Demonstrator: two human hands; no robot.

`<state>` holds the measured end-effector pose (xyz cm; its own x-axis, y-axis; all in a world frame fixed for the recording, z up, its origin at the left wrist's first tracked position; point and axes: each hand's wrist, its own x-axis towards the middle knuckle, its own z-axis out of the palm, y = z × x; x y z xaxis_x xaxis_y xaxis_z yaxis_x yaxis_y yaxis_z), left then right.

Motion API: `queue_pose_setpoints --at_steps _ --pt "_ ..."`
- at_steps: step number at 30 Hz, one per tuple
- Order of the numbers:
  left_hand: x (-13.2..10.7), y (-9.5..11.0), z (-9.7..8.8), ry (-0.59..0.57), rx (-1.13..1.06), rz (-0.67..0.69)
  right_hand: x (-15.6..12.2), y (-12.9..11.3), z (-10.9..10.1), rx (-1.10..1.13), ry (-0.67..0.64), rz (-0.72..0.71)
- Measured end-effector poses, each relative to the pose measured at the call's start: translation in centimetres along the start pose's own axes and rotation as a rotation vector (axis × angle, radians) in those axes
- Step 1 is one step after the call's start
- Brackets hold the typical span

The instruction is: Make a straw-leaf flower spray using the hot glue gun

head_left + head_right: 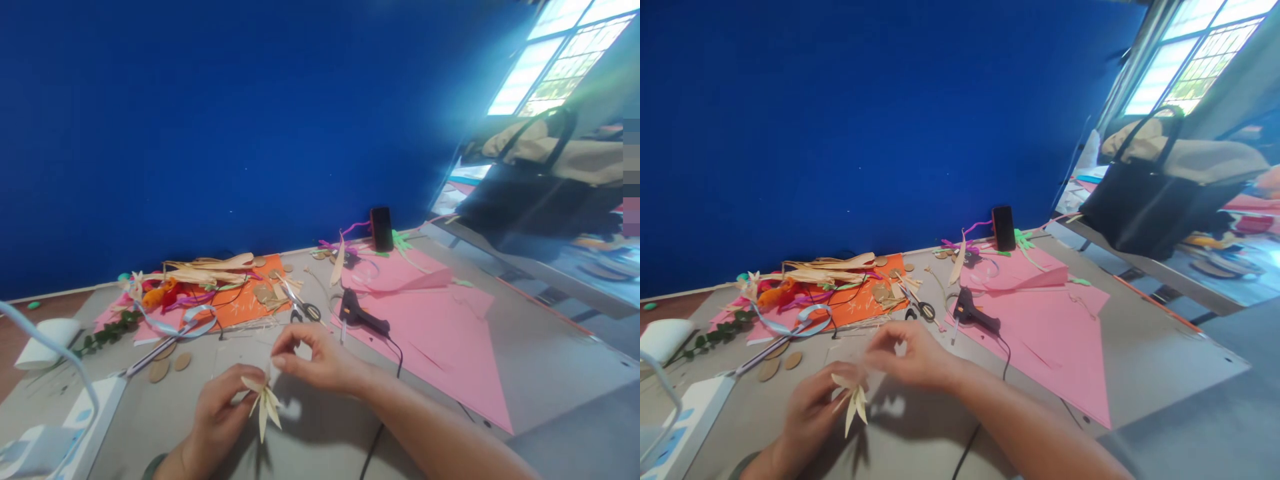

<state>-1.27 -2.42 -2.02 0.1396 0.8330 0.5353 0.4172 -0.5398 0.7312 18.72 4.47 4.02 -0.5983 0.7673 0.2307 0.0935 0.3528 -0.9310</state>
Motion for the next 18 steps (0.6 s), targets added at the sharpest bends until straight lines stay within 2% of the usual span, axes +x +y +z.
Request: queue_pose_setpoints --at_steps 4,6,9,10,13,18 --pt "0.1 -0.4 0.3 0.052 -0.083 -0.129 1.0 1.2 -2.6 -0.208 0.26 0.012" --pt "0.1 -0.8 0.5 0.084 -0.15 -0.195 1.6 2.1 -4.0 -0.461 0.344 0.065" --pt "-0.2 -1.4 0.8 0.09 -0.295 -0.361 2.3 3.1 -5.5 -0.964 0.201 0.248" --pt "-0.3 -1.5 0.9 0.09 -0.351 -0.432 2.4 3.3 -5.8 -1.043 0.166 0.287" --pt "-0.3 -1.5 1.1 0.1 -0.496 -0.602 2.5 3.6 -6.4 -1.14 0.109 0.36" --pt "0.1 -1.1 0.9 0.079 -0.559 -0.7 1.9 2.7 -8.4 -1.266 0.085 0.47"
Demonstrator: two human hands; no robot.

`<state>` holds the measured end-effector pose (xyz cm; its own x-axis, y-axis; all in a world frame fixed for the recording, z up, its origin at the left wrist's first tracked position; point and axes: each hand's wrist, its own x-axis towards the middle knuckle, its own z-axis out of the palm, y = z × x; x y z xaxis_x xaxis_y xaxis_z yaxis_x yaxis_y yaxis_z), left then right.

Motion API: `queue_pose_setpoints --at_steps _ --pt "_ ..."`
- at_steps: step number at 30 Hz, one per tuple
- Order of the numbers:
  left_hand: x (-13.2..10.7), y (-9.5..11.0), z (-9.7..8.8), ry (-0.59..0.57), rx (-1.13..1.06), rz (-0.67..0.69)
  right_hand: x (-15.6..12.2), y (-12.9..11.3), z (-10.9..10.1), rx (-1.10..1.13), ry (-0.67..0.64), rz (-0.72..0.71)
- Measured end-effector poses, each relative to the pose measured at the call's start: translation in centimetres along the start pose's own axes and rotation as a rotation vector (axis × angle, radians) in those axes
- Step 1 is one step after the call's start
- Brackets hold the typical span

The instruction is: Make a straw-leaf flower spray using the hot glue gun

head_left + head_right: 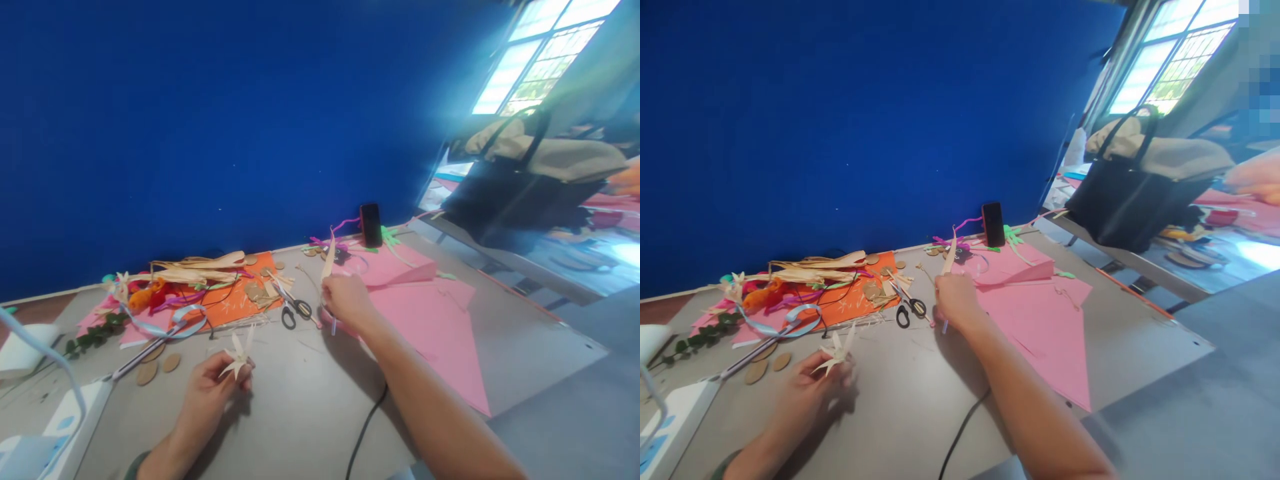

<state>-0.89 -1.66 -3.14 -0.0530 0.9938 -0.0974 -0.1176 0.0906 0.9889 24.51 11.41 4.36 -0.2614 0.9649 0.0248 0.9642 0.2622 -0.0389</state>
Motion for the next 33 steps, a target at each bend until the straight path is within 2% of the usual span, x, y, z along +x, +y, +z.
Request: queue_pose_setpoints --at_steps 4,8,14,18,24,28,31,33 --pt "0.1 -0.5 -0.3 -0.005 0.014 -0.036 -0.3 1.7 -1.5 -0.086 -0.064 0.041" --pt "0.2 -1.0 -0.7 0.024 0.049 -0.049 -0.6 3.0 -2.0 -0.158 -0.127 0.127" --pt "0.4 -1.4 -0.9 0.023 -0.029 -0.062 -0.4 4.4 -1.3 -0.15 -0.328 0.155" --pt "0.4 -1.4 -0.8 0.06 -0.106 -0.029 0.3 4.2 -0.3 -0.128 -0.363 0.128" --pt "0.3 -0.5 0.0 0.092 -0.163 -0.046 -0.9 3.3 -0.9 -0.082 -0.209 0.11" --pt "0.4 -0.1 0.5 0.101 -0.173 -0.043 -2.2 2.1 -2.5 -0.012 0.033 0.179" --pt "0.5 -0.1 0.5 0.1 -0.185 -0.02 -3.1 0.8 -3.4 0.278 0.167 0.068" --pt "0.6 -0.1 0.5 0.109 -0.203 -0.004 -3.6 -0.2 -3.7 0.554 0.181 -0.102"
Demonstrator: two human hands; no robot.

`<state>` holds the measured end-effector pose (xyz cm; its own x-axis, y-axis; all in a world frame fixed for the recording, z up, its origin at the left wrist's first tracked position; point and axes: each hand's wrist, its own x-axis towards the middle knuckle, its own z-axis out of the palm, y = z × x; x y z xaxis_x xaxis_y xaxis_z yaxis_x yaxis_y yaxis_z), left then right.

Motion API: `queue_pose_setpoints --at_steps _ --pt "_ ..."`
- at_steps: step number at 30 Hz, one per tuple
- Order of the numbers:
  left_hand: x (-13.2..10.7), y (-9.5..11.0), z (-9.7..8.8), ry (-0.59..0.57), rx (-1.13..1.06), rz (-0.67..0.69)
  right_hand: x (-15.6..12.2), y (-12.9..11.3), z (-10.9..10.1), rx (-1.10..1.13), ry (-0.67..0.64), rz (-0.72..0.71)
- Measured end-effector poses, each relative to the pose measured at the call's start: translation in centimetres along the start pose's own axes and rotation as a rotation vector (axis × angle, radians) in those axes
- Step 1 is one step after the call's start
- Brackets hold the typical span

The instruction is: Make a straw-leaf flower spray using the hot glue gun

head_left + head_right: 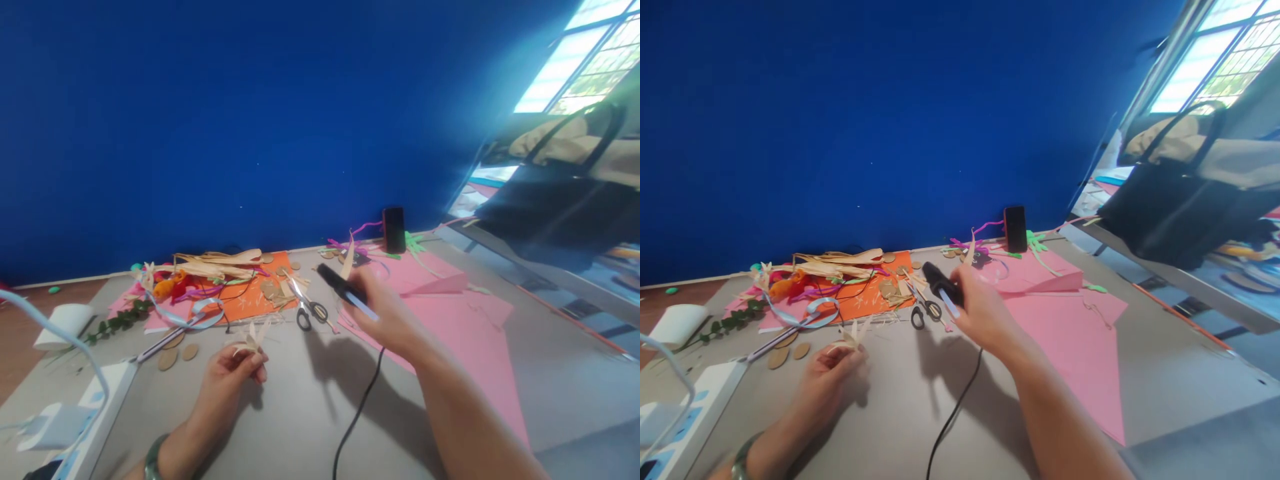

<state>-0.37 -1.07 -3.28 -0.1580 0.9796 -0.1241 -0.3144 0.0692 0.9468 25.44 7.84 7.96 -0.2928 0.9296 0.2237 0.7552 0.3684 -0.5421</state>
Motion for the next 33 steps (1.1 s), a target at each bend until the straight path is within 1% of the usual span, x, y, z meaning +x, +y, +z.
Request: queue_pose_setpoints --at_steps 2,4,6,9,13,15,20,26,29,33 --pt "0.1 0.0 0.0 0.005 -0.015 0.001 -0.5 -0.8 0.3 0.23 -0.086 -0.126" --pt "0.1 0.0 0.0 0.005 -0.027 -0.01 -1.0 -1.5 0.6 0.335 -0.191 -0.218" --pt "0.1 0.1 0.1 0.013 -0.041 -0.028 -1.4 -2.1 0.9 0.374 -0.288 -0.281" --pt "0.2 0.2 0.1 0.024 -0.062 -0.054 -1.7 -2.9 1.1 0.412 -0.382 -0.332" --pt "0.2 0.3 0.2 0.014 -0.059 -0.063 -1.8 -3.4 2.0 0.409 -0.483 -0.344" --pt "0.3 0.3 0.2 0.008 -0.062 -0.063 -1.8 -3.5 2.5 0.397 -0.513 -0.336" --pt "0.3 0.4 0.2 -0.015 -0.1 -0.086 -1.7 -3.5 3.1 0.373 -0.54 -0.315" --pt "0.2 0.6 0.4 -0.021 -0.127 -0.114 -1.7 -3.7 3.4 0.352 -0.506 -0.338" --pt "0.2 0.7 0.4 -0.019 -0.148 -0.129 -1.8 -3.7 3.8 0.368 -0.499 -0.321" --pt "0.2 0.7 0.5 -0.022 -0.197 -0.146 -1.9 -3.8 4.3 0.341 -0.439 -0.34"
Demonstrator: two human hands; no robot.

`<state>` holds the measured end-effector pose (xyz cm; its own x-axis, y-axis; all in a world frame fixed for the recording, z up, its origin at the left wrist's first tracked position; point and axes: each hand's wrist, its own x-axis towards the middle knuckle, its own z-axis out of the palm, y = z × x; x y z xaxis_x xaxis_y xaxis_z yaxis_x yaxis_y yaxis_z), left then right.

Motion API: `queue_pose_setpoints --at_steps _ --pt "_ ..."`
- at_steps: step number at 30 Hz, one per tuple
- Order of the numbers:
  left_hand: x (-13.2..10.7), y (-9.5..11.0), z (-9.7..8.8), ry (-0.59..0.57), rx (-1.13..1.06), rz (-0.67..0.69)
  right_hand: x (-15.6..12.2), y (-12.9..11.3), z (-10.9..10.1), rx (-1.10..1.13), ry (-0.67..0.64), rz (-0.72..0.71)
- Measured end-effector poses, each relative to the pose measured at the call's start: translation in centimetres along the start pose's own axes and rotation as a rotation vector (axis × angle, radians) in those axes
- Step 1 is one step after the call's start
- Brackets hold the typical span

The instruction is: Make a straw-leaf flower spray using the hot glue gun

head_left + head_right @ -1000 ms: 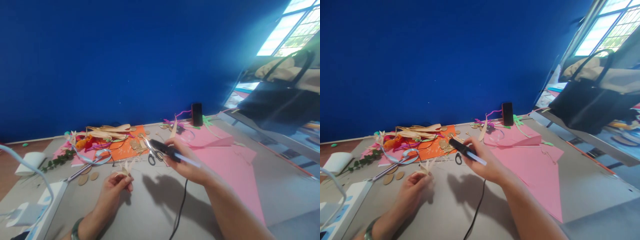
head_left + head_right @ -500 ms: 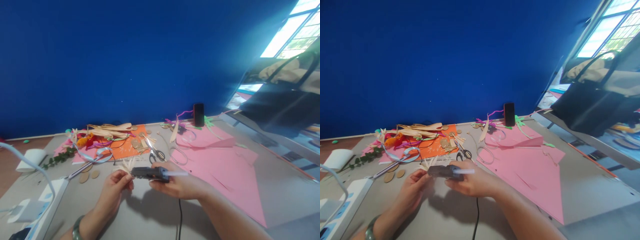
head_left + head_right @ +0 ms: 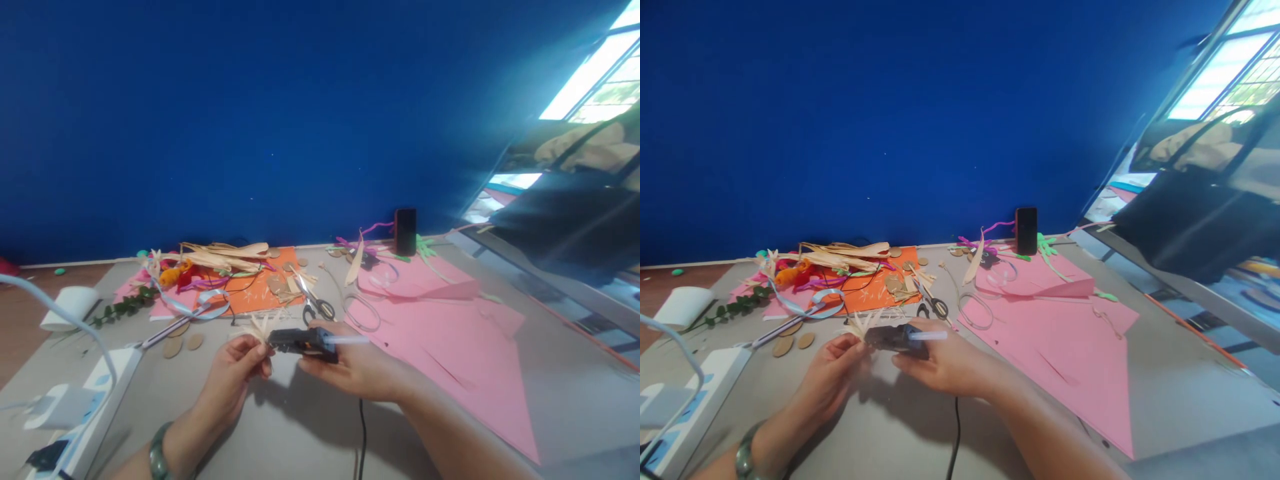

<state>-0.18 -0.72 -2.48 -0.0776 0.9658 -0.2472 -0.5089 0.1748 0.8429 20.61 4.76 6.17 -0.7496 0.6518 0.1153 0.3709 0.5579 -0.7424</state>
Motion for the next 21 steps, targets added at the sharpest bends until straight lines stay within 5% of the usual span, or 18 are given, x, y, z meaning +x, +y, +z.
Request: queue_pose_setpoints --at_steps 21 --pt "-0.24 0.19 0.1 0.011 0.025 0.02 -0.4 -0.34 0.31 -0.115 0.045 0.044"
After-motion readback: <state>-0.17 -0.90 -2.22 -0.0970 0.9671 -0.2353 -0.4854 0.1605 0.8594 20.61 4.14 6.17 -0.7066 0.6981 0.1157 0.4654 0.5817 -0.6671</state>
